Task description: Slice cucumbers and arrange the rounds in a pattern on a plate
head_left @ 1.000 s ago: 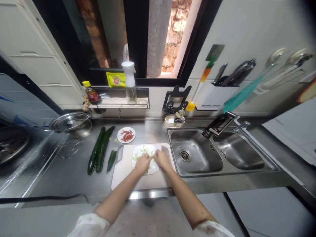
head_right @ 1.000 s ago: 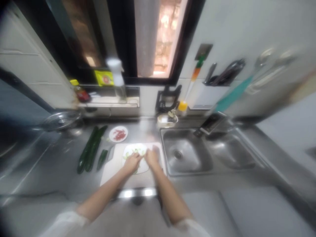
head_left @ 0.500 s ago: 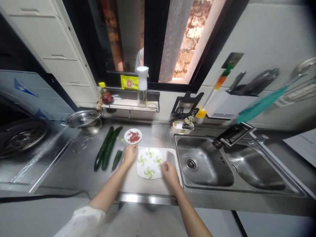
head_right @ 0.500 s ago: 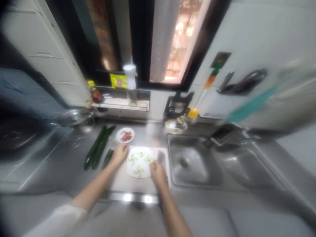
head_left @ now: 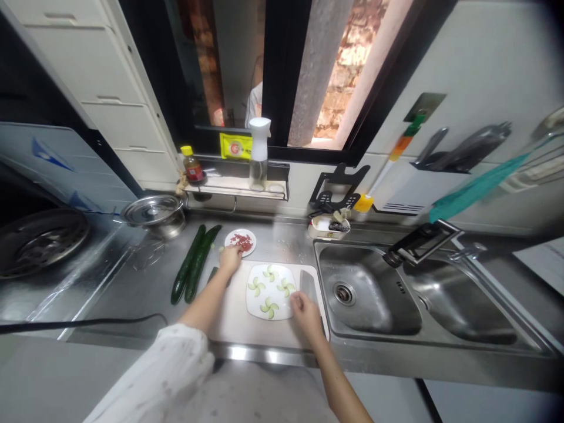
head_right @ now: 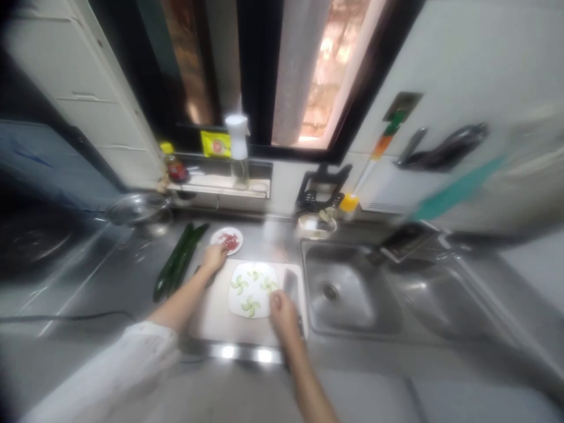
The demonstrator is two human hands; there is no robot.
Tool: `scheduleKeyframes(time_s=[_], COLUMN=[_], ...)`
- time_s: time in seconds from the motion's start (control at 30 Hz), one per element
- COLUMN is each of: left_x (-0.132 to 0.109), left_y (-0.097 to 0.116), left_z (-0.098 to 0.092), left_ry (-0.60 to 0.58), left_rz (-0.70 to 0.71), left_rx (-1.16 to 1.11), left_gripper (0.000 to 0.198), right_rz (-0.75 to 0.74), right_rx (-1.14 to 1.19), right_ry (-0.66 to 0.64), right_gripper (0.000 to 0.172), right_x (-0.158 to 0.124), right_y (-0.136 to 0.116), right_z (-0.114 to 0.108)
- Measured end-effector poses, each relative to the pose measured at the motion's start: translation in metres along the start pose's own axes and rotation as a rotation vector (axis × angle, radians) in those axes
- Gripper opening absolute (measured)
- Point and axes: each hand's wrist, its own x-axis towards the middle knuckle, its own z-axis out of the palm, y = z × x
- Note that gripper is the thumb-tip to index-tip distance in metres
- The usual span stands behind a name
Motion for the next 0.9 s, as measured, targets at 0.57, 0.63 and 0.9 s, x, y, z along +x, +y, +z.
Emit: scheduleKeyframes(time_s=[0.57,0.63,0.9], left_x=[0.014,0.015,0.016], left_y=[0.016,0.017,0.014], left_z=[-0.013,-0.014,-0.009], left_ry=[-0.099,-0.097,-0.061], left_rz=[0.051,0.042,0.024], left_rx=[0.131,0.122,0.045], left_gripper=[0.035,0.035,0.034], right_rz=[0.006,0.002,-0.016], right_rx=[-0.022,-0.017,0.003], right_ry=[0.033,0.029,0.029], right_gripper=[0.033,0.033,0.032], right_x=[-0.009,-0.009,-0.012], right_y=[0.006,0.007,0.011], right_z=[-0.004,-0.004,-0.005])
